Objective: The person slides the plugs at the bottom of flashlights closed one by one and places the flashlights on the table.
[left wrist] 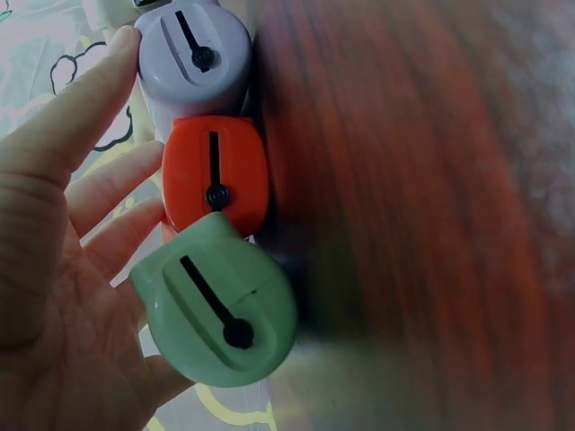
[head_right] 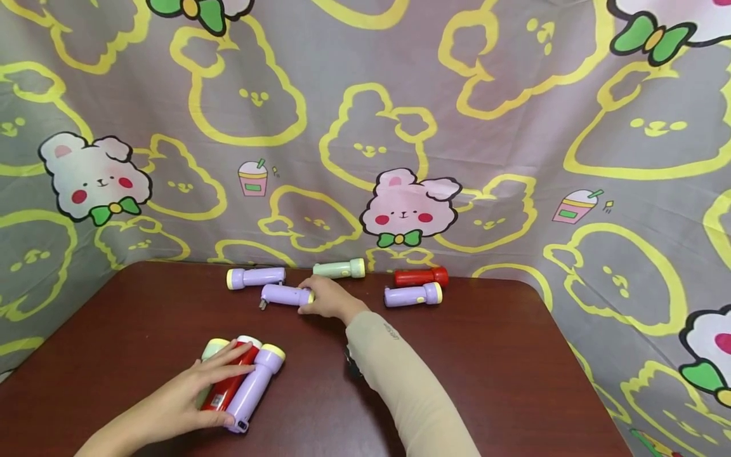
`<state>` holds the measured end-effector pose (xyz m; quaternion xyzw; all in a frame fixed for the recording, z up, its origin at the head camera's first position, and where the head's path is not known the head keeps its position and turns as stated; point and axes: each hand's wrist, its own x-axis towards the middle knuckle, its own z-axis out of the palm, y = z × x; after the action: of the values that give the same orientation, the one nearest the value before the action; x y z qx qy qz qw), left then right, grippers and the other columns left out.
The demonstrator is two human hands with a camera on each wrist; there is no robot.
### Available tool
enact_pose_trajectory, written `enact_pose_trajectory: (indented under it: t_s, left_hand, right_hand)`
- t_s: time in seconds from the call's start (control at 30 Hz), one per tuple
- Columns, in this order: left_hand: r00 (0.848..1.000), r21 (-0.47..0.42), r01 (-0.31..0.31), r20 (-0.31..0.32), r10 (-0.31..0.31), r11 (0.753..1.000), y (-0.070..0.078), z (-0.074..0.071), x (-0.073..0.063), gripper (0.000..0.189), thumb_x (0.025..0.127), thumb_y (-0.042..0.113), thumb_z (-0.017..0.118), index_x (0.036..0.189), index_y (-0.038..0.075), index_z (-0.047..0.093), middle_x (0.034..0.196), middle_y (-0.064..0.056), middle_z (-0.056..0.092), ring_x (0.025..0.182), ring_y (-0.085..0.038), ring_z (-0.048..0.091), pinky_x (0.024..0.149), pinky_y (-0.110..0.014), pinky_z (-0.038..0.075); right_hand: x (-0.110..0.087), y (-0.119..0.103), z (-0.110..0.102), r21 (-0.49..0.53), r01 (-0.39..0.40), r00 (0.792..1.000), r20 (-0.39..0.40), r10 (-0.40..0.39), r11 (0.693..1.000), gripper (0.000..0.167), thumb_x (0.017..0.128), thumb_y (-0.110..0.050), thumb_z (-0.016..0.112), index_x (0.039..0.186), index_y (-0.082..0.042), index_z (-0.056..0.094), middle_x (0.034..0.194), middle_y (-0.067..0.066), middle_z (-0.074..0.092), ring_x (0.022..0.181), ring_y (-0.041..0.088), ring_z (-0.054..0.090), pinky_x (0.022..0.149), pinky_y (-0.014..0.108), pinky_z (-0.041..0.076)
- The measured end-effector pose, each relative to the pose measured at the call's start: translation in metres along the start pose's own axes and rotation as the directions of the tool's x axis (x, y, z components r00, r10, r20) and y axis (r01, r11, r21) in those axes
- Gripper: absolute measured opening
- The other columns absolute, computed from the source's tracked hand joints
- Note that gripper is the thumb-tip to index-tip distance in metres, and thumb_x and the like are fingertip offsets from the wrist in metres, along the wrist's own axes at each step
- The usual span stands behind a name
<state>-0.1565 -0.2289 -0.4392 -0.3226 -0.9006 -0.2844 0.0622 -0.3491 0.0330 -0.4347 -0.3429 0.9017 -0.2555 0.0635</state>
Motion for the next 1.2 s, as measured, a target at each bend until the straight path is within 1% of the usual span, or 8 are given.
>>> enact_pose_trajectory:
  t_s: [0.1, 0.2, 0.37, 0.6, 0.83, 0.9, 1.1, 1.2]
  left_hand:
    - [1.000, -0.006, 0.009, 0.004, -0.009, 1.000, 0.001, -0.001, 0.002, 0.066, 0.075, 0.056, 0.078, 0.134, 0.030, 0.062, 0.150, -0.012, 0.050, 0.143, -0.036, 0.039, 0.082, -0.087, 0.030]
    - [1.000, -0.012, 0.012, 0.009, -0.012, 1.000, 0.001, -0.002, 0.003, 0.067, 0.074, 0.055, 0.079, 0.133, 0.030, 0.063, 0.150, -0.013, 0.051, 0.141, -0.041, 0.039, 0.082, -0.088, 0.030]
    - [1.000, -0.021, 0.003, 0.011, -0.003, 1.000, 0.000, -0.003, 0.003, 0.066, 0.074, 0.054, 0.079, 0.133, 0.030, 0.063, 0.151, -0.012, 0.050, 0.149, -0.025, 0.032, 0.081, -0.089, 0.029]
    - [1.000, -0.013, -0.016, -0.010, 0.016, 1.000, -0.002, 0.000, 0.000, 0.066, 0.073, 0.052, 0.081, 0.132, 0.028, 0.063, 0.150, -0.012, 0.051, 0.150, -0.019, 0.031, 0.079, -0.088, 0.030]
    - [1.000, -0.016, -0.006, -0.009, 0.006, 1.000, -0.003, -0.001, -0.001, 0.063, 0.076, 0.054, 0.079, 0.132, 0.029, 0.063, 0.151, -0.011, 0.049, 0.147, 0.010, 0.011, 0.081, -0.088, 0.029]
    - [1.000, -0.022, -0.004, -0.001, 0.004, 1.000, -0.003, -0.002, -0.001, 0.063, 0.076, 0.054, 0.078, 0.132, 0.029, 0.063, 0.152, -0.011, 0.049, 0.145, 0.013, 0.008, 0.082, -0.088, 0.029]
    - [1.000, -0.031, -0.005, 0.007, 0.005, 0.999, -0.003, -0.003, -0.001, 0.064, 0.076, 0.055, 0.077, 0.132, 0.028, 0.064, 0.151, -0.013, 0.049, 0.143, 0.016, 0.004, 0.081, -0.089, 0.028]
    - [1.000, -0.025, -0.011, 0.016, 0.011, 1.000, -0.002, -0.003, -0.002, 0.064, 0.076, 0.055, 0.078, 0.132, 0.027, 0.064, 0.151, -0.013, 0.049, 0.151, 0.000, 0.014, 0.081, -0.089, 0.029]
  right_hand:
    - [-0.002, 0.000, -0.004, -0.004, -0.002, 1.000, 0.006, 0.002, 1.000, 0.043, 0.087, -0.019, 0.077, 0.126, -0.003, 0.064, 0.126, 0.011, 0.065, 0.116, 0.023, 0.060, 0.105, 0.036, 0.045]
    - [-0.003, 0.001, -0.007, -0.012, 0.007, 1.000, -0.002, -0.007, 1.000, 0.043, 0.088, -0.018, 0.076, 0.126, -0.003, 0.064, 0.126, 0.011, 0.065, 0.117, 0.023, 0.059, 0.105, 0.036, 0.045]
    - [-0.006, 0.004, -0.008, -0.023, 0.028, 1.000, -0.010, -0.029, 0.999, 0.041, 0.088, -0.016, 0.076, 0.125, -0.004, 0.065, 0.126, 0.013, 0.062, 0.116, 0.024, 0.058, 0.106, 0.038, 0.044]
    - [-0.012, 0.008, -0.011, -0.021, 0.054, 0.998, -0.022, -0.054, 0.998, 0.039, 0.088, -0.015, 0.074, 0.125, -0.006, 0.064, 0.131, 0.013, 0.059, 0.119, 0.024, 0.056, 0.108, 0.039, 0.043]
    - [-0.024, 0.013, -0.014, -0.006, 0.083, 0.993, -0.082, -0.083, 0.997, 0.042, 0.088, -0.015, 0.074, 0.127, -0.004, 0.062, 0.132, 0.014, 0.059, 0.125, 0.027, 0.055, 0.109, 0.042, 0.042]
    - [-0.029, 0.016, -0.015, 0.004, 0.083, 0.992, -0.097, -0.082, 0.997, 0.041, 0.088, -0.015, 0.075, 0.126, -0.005, 0.062, 0.131, 0.014, 0.060, 0.123, 0.027, 0.056, 0.108, 0.043, 0.043]
    - [-0.043, 0.022, -0.018, 0.052, 0.086, 0.987, -0.141, -0.078, 0.995, 0.041, 0.087, -0.017, 0.076, 0.125, -0.008, 0.064, 0.128, 0.012, 0.062, 0.118, 0.024, 0.057, 0.106, 0.041, 0.044]
    - [-0.051, 0.022, -0.022, 0.073, 0.095, 0.984, -0.154, -0.083, 0.993, 0.041, 0.087, -0.016, 0.077, 0.125, -0.008, 0.064, 0.126, 0.011, 0.063, 0.113, 0.022, 0.057, 0.103, 0.039, 0.045]
